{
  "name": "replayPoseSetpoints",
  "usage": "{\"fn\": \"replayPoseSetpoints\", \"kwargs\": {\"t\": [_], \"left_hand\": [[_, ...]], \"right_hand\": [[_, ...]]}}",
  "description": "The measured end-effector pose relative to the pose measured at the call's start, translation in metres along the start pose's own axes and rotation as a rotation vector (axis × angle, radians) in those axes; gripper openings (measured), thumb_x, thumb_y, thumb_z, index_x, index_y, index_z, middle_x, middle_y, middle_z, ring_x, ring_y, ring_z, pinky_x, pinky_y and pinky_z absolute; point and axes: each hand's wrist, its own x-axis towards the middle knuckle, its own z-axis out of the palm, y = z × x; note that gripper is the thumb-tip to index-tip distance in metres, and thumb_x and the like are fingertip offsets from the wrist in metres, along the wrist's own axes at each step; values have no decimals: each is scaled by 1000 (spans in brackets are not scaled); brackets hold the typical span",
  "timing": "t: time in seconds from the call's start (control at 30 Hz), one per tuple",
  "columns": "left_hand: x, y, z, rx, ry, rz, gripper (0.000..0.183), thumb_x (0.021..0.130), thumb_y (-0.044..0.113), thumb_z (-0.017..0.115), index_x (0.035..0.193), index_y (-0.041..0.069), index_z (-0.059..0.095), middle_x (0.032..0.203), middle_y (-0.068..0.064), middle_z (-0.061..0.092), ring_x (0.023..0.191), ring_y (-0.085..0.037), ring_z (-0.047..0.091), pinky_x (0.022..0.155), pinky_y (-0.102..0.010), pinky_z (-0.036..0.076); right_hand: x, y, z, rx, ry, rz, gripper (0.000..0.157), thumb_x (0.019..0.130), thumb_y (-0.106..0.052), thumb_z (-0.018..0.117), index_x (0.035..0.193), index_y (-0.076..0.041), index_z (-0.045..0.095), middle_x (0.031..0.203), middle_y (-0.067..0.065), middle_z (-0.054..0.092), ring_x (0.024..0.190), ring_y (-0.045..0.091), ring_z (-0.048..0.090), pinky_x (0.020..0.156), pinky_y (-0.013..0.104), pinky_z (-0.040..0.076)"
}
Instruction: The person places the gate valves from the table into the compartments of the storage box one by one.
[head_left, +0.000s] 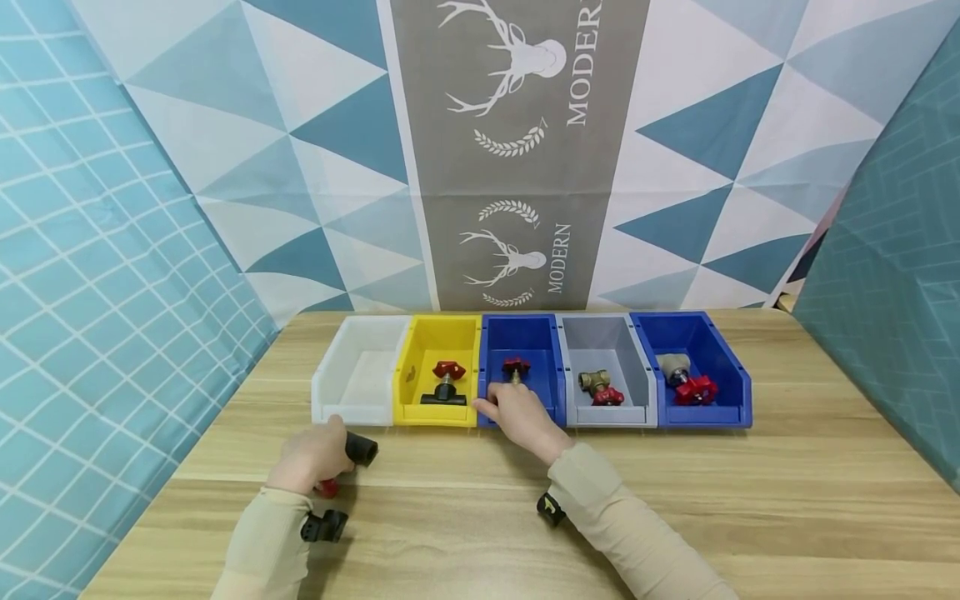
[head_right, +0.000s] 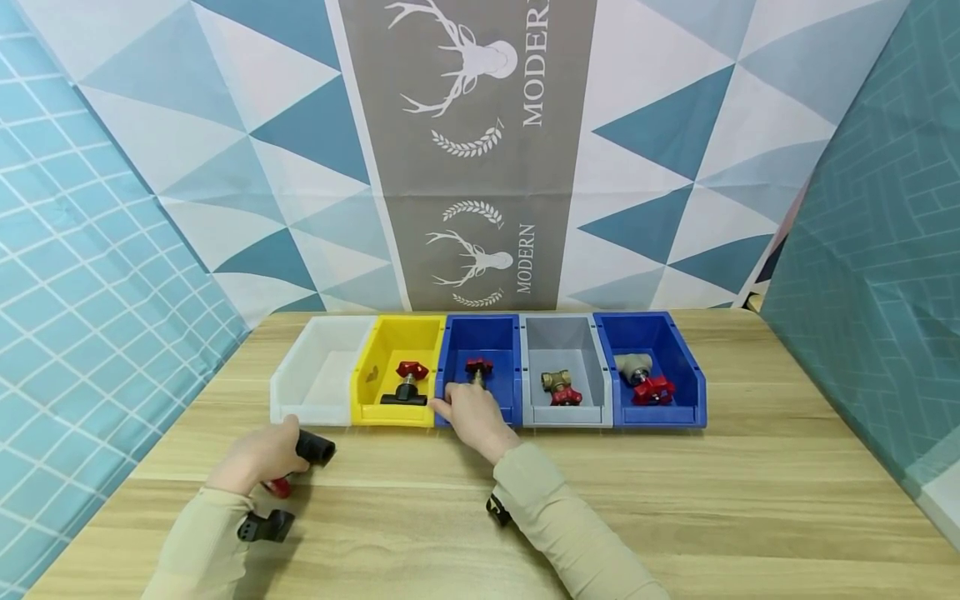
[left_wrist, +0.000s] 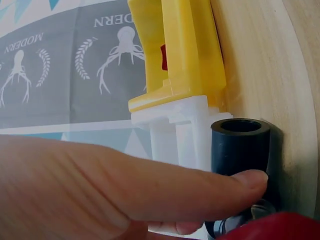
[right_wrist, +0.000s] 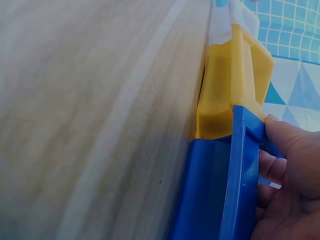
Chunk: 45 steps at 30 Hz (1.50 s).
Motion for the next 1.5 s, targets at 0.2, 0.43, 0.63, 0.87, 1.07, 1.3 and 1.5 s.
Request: {"fn": "replayPoseSetpoints", "kwargs": {"t": [0.2,0.43,0.63,0.87,1.07,1.3,1.5], "left_hand": [[0,0,0,-4,0,30,52,72,13,71,106,-11,40,74,-19,57,62,-25,54,56,-39,44],[-1,0,-1,-16,-1,54,41,76,7,58,108,-11,40,67,-11,54,58,-21,51,52,-35,41],[0,-1,-2,-27,3,66,39,79,11,57,109,-10,41,69,-11,54,59,-21,51,55,-37,41],[1,1,-3,-67,0,86,31,80,13,55,101,-7,45,65,-8,50,55,-19,48,52,-33,37],[-1,1,-5,-71,18,123,14,79,12,57,84,3,48,64,-6,49,54,-18,46,51,-31,35],[0,3,-10,-77,46,176,10,76,11,58,81,6,51,63,-3,49,55,-17,46,52,-30,34],[0,5,-23,-119,38,212,12,76,11,57,87,7,55,59,-2,49,49,-15,44,49,-28,34]], "right_hand": [[0,0,0,-2,-3,-11,33,91,-32,52,66,-11,48,52,-3,30,44,11,33,45,21,24],[0,0,0,-10,4,-14,33,91,-31,53,65,-11,47,52,-4,30,44,10,33,44,21,25],[1,0,0,-12,1,-10,33,91,-32,52,67,-11,48,53,-4,30,44,10,33,44,21,25],[0,0,0,-14,1,-14,32,91,-32,52,67,-11,48,53,-3,30,44,10,34,44,21,25],[0,0,0,-19,0,-8,32,91,-33,52,67,-11,49,53,-3,30,44,11,34,45,22,25],[-1,-1,-1,-20,1,-13,32,92,-32,52,67,-11,49,53,-3,30,45,11,33,45,21,25],[-1,-1,-1,-20,3,-16,33,92,-32,51,67,-11,48,53,-3,30,45,10,33,45,21,25]]}}
